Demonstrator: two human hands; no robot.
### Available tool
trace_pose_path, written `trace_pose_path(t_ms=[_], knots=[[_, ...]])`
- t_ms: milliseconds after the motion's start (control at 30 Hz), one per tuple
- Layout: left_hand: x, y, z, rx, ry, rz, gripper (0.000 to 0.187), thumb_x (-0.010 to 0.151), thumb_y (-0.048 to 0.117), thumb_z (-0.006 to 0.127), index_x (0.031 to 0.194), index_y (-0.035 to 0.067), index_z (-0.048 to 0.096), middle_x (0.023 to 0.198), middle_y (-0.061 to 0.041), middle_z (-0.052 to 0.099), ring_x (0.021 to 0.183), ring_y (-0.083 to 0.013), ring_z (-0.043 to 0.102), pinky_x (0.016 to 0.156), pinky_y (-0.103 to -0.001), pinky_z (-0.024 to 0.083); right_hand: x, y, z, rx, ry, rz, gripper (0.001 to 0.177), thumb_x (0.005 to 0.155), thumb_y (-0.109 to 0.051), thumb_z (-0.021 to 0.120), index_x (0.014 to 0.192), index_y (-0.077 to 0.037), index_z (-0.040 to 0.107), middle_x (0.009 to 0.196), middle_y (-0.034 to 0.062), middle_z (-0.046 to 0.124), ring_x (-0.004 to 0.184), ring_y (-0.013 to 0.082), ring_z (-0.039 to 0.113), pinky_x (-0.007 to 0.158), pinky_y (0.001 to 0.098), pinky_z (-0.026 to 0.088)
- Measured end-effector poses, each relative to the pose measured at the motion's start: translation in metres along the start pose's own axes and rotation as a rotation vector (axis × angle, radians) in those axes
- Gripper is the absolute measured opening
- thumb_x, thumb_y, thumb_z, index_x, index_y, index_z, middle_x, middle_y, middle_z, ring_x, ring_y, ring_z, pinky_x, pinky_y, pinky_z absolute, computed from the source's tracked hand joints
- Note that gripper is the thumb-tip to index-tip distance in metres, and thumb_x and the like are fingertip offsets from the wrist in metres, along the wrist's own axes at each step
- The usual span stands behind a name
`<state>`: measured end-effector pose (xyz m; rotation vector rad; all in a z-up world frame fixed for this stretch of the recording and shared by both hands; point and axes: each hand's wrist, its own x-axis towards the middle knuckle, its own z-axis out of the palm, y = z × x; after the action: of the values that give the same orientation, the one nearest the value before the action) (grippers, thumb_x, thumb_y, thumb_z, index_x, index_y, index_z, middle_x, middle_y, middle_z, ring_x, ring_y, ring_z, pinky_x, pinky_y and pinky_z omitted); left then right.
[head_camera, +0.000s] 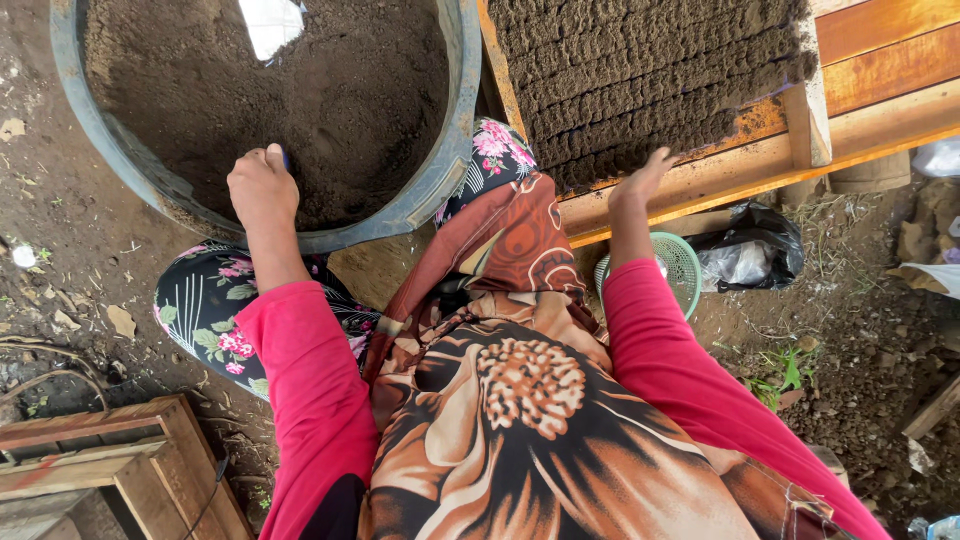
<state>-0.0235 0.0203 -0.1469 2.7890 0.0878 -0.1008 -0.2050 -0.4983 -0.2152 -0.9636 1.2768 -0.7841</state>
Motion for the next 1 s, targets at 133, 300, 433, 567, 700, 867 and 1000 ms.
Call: trace_pose_path(t_ms=[133, 300, 433, 567, 700, 867, 1000], knots=[[0.002, -0.005, 0.001, -0.04, 0.016, 0.018, 0.029, 0.108, 0.018, 0.056, 0.093, -0.002, 0.069, 0.073, -0.021, 0.067, 0.068, -0.0333, 0.072, 0.052, -0.041, 0.064, 0.005, 0.045, 0.0, -0.016, -0.017, 0.117, 0.079, 0.106, -0.06, 0.054, 0.163, -0.03, 0.008, 0.169, 0.0146, 0.007, 0.155, 0.0373, 0.006, 0.125, 0.0579, 0.009], [-0.003, -0.008, 0.001, -0.044, 0.01, 0.002, 0.021, 0.101, 0.015, 0.06, 0.091, 0.001, 0.073, 0.073, -0.022, 0.069, 0.069, -0.0392, 0.073, 0.053, -0.048, 0.061, -0.006, 0.077, 0.0, 0.1, -0.054, 0.199, 0.086, 0.101, -0.051, 0.063, 0.162, -0.021, 0.011, 0.165, 0.0246, 0.017, 0.15, 0.0441, 0.027, 0.123, 0.0566, 0.026], [-0.011, 0.005, -0.015, -0.035, 0.015, -0.002, 0.019, 0.101, 0.011, 0.059, 0.093, 0.001, 0.073, 0.074, -0.022, 0.069, 0.069, -0.0372, 0.073, 0.054, -0.046, 0.061, -0.026, 0.076, 0.014, 0.009, -0.02, 0.277, 0.07, 0.093, -0.054, 0.066, 0.146, -0.013, 0.044, 0.137, 0.0243, 0.056, 0.118, 0.0375, 0.063, 0.105, 0.0528, 0.051], [-0.021, 0.016, -0.032, -0.114, -0.019, -0.004, 0.016, 0.102, 0.005, 0.057, 0.101, -0.003, 0.071, 0.079, -0.024, 0.069, 0.074, -0.038, 0.072, 0.056, -0.046, 0.063, -0.001, 0.112, 0.0, -0.105, -0.054, 0.382, 0.054, 0.089, -0.05, 0.067, 0.116, -0.004, 0.059, 0.082, 0.0124, 0.05, 0.058, 0.0229, 0.047, 0.054, 0.0395, 0.054], [-0.021, 0.017, -0.033, -0.121, -0.042, -0.01, 0.016, 0.103, 0.005, 0.056, 0.103, -0.003, 0.07, 0.082, -0.025, 0.07, 0.077, -0.037, 0.073, 0.058, -0.045, 0.064, 0.004, 0.122, -0.014, -0.313, -0.175, 0.426, 0.06, 0.086, -0.058, 0.069, 0.1, 0.0, 0.059, 0.075, 0.0058, 0.05, 0.062, 0.0192, 0.063, 0.051, 0.0341, 0.059], [-0.022, 0.022, -0.039, -0.147, -0.043, -0.022, 0.015, 0.103, 0.004, 0.056, 0.104, -0.005, 0.068, 0.085, -0.026, 0.069, 0.079, -0.038, 0.072, 0.059, -0.046, 0.065, -0.035, 0.064, -0.011, -0.208, -0.231, 0.498, 0.058, 0.094, -0.052, 0.061, 0.115, 0.002, 0.05, 0.086, 0.0103, 0.047, 0.078, 0.0339, 0.068, 0.069, 0.0494, 0.064], [-0.021, 0.02, -0.037, -0.126, -0.064, -0.023, 0.014, 0.104, 0.005, 0.057, 0.105, -0.004, 0.068, 0.086, -0.025, 0.07, 0.078, -0.0343, 0.072, 0.058, -0.043, 0.066, 0.024, 0.067, -0.037, -0.165, 0.008, 0.134, 0.068, 0.096, -0.052, 0.068, 0.144, -0.012, 0.04, 0.137, 0.0151, 0.046, 0.127, 0.0343, 0.053, 0.106, 0.0549, 0.048]])
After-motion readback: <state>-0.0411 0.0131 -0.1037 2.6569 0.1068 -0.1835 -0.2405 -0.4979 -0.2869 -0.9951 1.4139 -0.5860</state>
